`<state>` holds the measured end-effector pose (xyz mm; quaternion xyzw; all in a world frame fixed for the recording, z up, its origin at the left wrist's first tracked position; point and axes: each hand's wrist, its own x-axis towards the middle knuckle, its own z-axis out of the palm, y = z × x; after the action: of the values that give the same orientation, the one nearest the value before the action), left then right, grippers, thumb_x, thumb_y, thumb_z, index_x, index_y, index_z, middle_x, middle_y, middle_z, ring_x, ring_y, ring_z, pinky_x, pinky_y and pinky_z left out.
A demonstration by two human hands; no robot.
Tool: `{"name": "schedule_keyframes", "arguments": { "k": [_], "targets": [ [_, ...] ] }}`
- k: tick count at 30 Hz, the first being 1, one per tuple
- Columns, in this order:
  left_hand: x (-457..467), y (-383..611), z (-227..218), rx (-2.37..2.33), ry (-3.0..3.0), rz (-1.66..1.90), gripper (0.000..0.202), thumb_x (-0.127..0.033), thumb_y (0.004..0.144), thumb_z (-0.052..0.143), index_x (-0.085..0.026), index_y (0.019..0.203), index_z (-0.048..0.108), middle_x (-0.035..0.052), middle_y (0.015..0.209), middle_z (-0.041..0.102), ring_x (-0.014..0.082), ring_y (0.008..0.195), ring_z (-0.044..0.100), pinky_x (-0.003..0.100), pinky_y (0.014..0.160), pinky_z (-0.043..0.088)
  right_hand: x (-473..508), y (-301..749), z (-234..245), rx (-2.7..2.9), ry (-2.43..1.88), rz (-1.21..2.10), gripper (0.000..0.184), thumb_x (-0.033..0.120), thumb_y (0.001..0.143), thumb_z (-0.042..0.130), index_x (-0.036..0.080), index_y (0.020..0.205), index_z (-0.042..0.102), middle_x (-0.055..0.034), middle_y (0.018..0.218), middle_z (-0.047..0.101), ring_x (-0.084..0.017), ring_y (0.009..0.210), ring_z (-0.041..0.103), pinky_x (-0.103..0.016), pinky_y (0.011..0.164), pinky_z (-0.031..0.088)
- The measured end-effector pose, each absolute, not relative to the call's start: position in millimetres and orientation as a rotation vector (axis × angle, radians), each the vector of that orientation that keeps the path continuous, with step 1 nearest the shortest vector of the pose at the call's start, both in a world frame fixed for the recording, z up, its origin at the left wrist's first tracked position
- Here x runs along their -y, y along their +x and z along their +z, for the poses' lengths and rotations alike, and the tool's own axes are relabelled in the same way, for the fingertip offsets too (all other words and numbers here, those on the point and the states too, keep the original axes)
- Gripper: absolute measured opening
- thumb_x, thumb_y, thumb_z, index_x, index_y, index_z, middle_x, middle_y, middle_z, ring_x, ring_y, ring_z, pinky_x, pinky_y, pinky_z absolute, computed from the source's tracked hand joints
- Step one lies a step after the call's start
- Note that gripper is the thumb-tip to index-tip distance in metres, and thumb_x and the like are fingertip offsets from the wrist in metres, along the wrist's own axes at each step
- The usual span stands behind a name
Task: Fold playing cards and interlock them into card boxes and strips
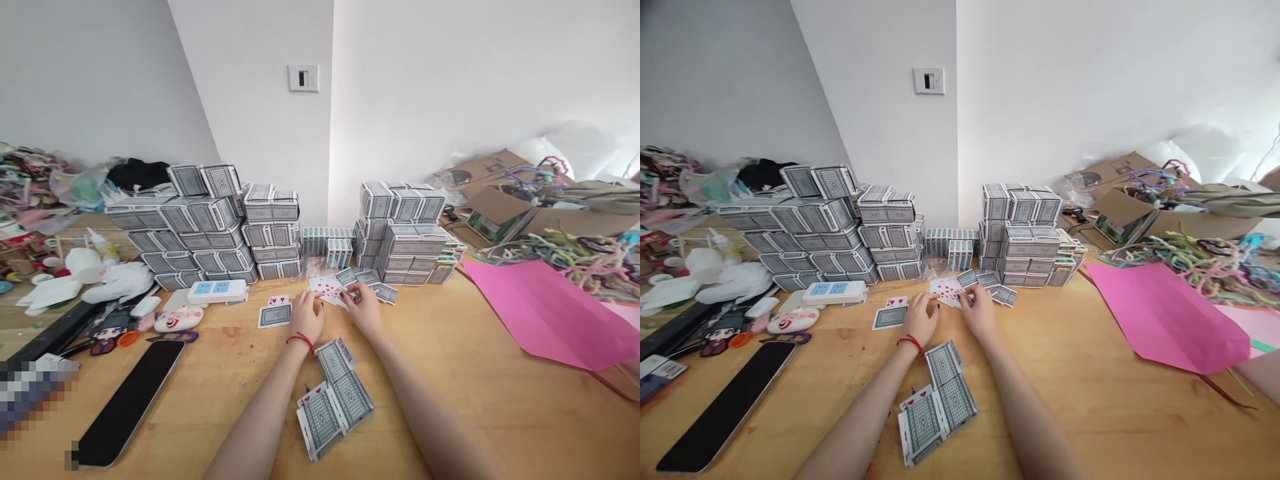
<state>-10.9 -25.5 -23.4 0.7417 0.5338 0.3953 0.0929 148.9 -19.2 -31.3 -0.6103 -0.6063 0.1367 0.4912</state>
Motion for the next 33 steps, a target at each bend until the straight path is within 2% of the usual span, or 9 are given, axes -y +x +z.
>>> {"name": "schedule_keyframes", "arguments": {
  "k": [3, 6, 12, 20, 26, 31, 33],
  "targets": [
    [24.2, -10.9, -27.0, -1.531, 2.277, 1.058, 0.034, -0.016, 0.073, 0.047, -0.018, 0.106, 0.05, 0.007, 0.113, 0.052, 0.0205, 0.109, 0.043, 0.037, 0.094, 0.033, 24.2, 144.3, -29.4, 1.705, -1.566, 0.168, 0.031, 0.037, 0.067, 0.058, 0.02, 0.093, 0.053, -0.0062, 0.091, 0.061, -0.024, 0.089, 0.045, -0.035, 0.076, 0.035],
    [22.3, -10.7, -32.1, -1.479, 2.347, 0.909, 0.042, -0.024, 0.076, 0.045, -0.018, 0.118, 0.043, 0.0066, 0.128, 0.041, 0.0212, 0.121, 0.031, 0.038, 0.1, 0.026, 26.2, 142.0, -30.1, 1.785, -1.695, 0.09, 0.036, 0.039, 0.068, 0.058, 0.02, 0.098, 0.053, -0.0066, 0.096, 0.061, -0.027, 0.091, 0.042, -0.038, 0.076, 0.03],
    [20.1, -11.3, -38.5, -1.512, 2.342, 0.772, 0.048, -0.035, 0.078, 0.044, -0.018, 0.122, 0.039, 0.0103, 0.132, 0.036, 0.0225, 0.124, 0.027, 0.041, 0.101, 0.022, 23.6, 142.5, -35.1, 1.788, -1.801, 0.069, 0.033, 0.038, 0.071, 0.056, 0.021, 0.1, 0.052, -0.0075, 0.097, 0.061, -0.027, 0.095, 0.041, -0.038, 0.075, 0.026],
    [19.0, -12.4, -42.9, -1.451, 2.275, 0.979, 0.046, -0.027, 0.073, 0.051, -0.018, 0.118, 0.044, 0.0114, 0.125, 0.045, 0.0247, 0.119, 0.035, 0.043, 0.098, 0.027, 19.8, 146.2, -43.5, 1.764, -1.65, 0.071, 0.031, 0.042, 0.067, 0.058, 0.022, 0.091, 0.052, -0.0073, 0.089, 0.061, -0.028, 0.091, 0.043, -0.039, 0.073, 0.028],
    [19.5, -12.4, -35.2, -1.453, 2.08, 1.231, 0.039, -0.017, 0.07, 0.053, -0.019, 0.109, 0.05, 0.0097, 0.112, 0.054, 0.0228, 0.109, 0.045, 0.042, 0.094, 0.034, 21.8, 145.2, -39.7, 1.74, -1.59, 0.129, 0.031, 0.042, 0.064, 0.061, 0.022, 0.086, 0.053, -0.0059, 0.085, 0.061, -0.027, 0.088, 0.044, -0.041, 0.075, 0.03],
    [11.4, -18.7, -35.4, -1.415, 1.542, 1.474, 0.025, -0.019, 0.071, 0.052, -0.017, 0.095, 0.053, 0.0083, 0.095, 0.059, 0.0172, 0.084, 0.058, 0.035, 0.077, 0.047, 28.5, 141.5, -24.4, 1.826, -1.39, 0.209, 0.029, 0.035, 0.066, 0.06, 0.022, 0.09, 0.052, -0.0056, 0.091, 0.058, -0.025, 0.092, 0.045, -0.04, 0.078, 0.035],
    [6.8, -22.7, -37.1, -1.385, 1.264, 1.511, 0.028, -0.02, 0.069, 0.054, -0.016, 0.096, 0.052, 0.0075, 0.089, 0.06, 0.0154, 0.074, 0.06, 0.031, 0.065, 0.05, 31.8, 138.7, -18.8, 1.87, -1.273, 0.26, 0.028, 0.032, 0.067, 0.06, 0.021, 0.091, 0.05, -0.0057, 0.093, 0.057, -0.023, 0.093, 0.046, -0.038, 0.078, 0.038]
  ]
}}
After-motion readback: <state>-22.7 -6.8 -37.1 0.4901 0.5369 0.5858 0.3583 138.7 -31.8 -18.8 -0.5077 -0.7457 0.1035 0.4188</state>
